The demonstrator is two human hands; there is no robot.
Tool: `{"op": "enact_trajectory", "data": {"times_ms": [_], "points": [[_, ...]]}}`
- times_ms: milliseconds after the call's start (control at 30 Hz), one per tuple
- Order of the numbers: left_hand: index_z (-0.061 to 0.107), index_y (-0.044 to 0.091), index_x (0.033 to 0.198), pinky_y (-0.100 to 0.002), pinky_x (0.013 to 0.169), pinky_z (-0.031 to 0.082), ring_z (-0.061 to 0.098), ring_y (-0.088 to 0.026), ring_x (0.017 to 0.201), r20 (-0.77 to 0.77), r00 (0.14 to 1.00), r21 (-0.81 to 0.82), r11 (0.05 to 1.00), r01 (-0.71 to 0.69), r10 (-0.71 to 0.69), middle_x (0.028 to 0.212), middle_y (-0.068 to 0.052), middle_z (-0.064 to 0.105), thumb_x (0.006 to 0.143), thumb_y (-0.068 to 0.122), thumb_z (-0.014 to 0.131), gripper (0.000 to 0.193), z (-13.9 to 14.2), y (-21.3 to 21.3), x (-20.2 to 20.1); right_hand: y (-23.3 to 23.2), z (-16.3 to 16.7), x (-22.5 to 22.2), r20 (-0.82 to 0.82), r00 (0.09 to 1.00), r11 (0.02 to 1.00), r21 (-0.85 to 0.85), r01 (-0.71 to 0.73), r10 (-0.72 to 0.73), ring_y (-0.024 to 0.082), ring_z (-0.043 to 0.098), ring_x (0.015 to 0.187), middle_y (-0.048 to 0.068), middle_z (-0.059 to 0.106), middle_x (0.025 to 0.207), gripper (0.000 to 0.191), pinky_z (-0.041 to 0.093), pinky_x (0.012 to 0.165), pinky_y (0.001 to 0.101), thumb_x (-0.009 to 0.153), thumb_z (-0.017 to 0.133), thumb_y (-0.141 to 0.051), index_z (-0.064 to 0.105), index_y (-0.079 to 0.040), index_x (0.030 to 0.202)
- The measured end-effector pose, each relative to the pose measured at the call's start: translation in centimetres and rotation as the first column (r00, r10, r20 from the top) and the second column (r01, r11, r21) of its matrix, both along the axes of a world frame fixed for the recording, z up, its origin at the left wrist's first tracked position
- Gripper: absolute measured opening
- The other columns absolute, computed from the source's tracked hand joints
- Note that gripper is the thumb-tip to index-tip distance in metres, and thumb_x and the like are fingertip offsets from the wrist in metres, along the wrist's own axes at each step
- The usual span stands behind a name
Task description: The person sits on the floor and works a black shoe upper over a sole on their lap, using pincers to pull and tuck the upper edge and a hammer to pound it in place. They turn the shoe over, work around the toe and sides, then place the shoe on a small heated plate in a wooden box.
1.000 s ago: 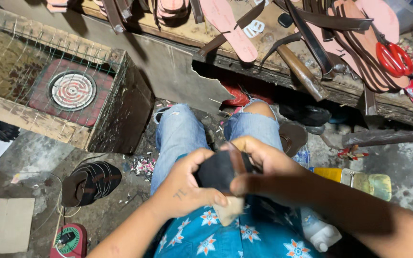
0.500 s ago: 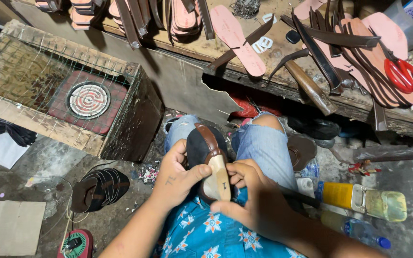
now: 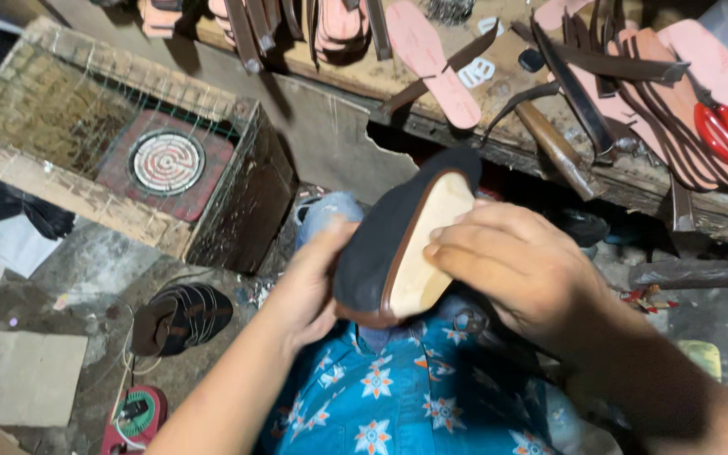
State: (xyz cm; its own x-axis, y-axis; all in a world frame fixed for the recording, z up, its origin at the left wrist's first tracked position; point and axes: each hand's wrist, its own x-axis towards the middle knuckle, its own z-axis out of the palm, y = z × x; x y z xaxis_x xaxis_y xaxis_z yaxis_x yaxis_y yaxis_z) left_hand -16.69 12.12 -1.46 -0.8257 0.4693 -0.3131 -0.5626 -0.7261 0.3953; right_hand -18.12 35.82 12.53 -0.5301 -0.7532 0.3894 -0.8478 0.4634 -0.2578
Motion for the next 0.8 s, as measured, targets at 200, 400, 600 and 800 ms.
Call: {"op": "enact_trajectory", "data": {"times_ms": [200, 400, 600, 800], "points": [[0.058, -0.001, 0.133, -0.038, 0.087, 0.058, 0.071, -0.021, 0.097, -0.071, 0.993, -0.069, 0.994, 0.086, -0.091, 0.113, -0.013, 0.070, 0.099, 0.030, 0.066, 0.047, -0.5, 3.1, 0.3, -0.5, -1.9, 0.0, 0.040, 0.999, 0.998, -0.059, -0.013, 0.015, 0.036, 0.066, 0.114, 0.018, 0.068, 0.123, 0.037, 0.054, 0.096, 0.0414, 0.079, 0.070, -0.002, 0.069, -0.003, 0.116], [0.057, 0.002, 0.132, -0.038, 0.088, 0.059, 0.070, -0.022, 0.100, -0.012, 0.976, -0.116, 0.969, -0.218, 0.218, 0.115, -0.012, 0.070, 0.096, 0.036, 0.065, 0.051, -0.3, 5.0, -0.9, -0.5, -8.7, 1.4, 0.551, 0.784, 0.785, -0.335, 0.521, -0.285, 0.021, 0.074, 0.099, 0.013, 0.075, 0.112, 0.019, 0.059, 0.090, 0.0313, 0.098, 0.061, 0.000, 0.069, 0.000, 0.115], [0.059, 0.003, 0.128, -0.040, 0.088, 0.058, 0.070, -0.022, 0.098, 0.061, 0.959, -0.145, 0.953, -0.266, 0.277, 0.112, -0.011, 0.071, 0.096, 0.041, 0.064, 0.051, -0.8, 4.2, -1.4, -0.3, -13.6, 3.1, 0.788, 0.611, 0.658, -0.421, 0.625, -0.076, 0.017, 0.073, 0.103, 0.012, 0.075, 0.113, 0.021, 0.058, 0.096, 0.0293, 0.100, 0.055, 0.001, 0.065, 0.003, 0.118], [0.059, 0.003, 0.129, -0.040, 0.090, 0.058, 0.070, -0.022, 0.100, 0.089, 0.960, -0.108, 0.961, -0.255, 0.265, 0.114, -0.011, 0.071, 0.096, 0.042, 0.065, 0.052, -1.8, 3.9, -1.3, -0.7, -11.7, 3.6, 0.538, 0.808, 0.801, -0.361, 0.478, -0.239, 0.024, 0.071, 0.115, 0.014, 0.071, 0.122, 0.024, 0.055, 0.102, 0.0342, 0.096, 0.063, 0.002, 0.067, -0.001, 0.119]]}}
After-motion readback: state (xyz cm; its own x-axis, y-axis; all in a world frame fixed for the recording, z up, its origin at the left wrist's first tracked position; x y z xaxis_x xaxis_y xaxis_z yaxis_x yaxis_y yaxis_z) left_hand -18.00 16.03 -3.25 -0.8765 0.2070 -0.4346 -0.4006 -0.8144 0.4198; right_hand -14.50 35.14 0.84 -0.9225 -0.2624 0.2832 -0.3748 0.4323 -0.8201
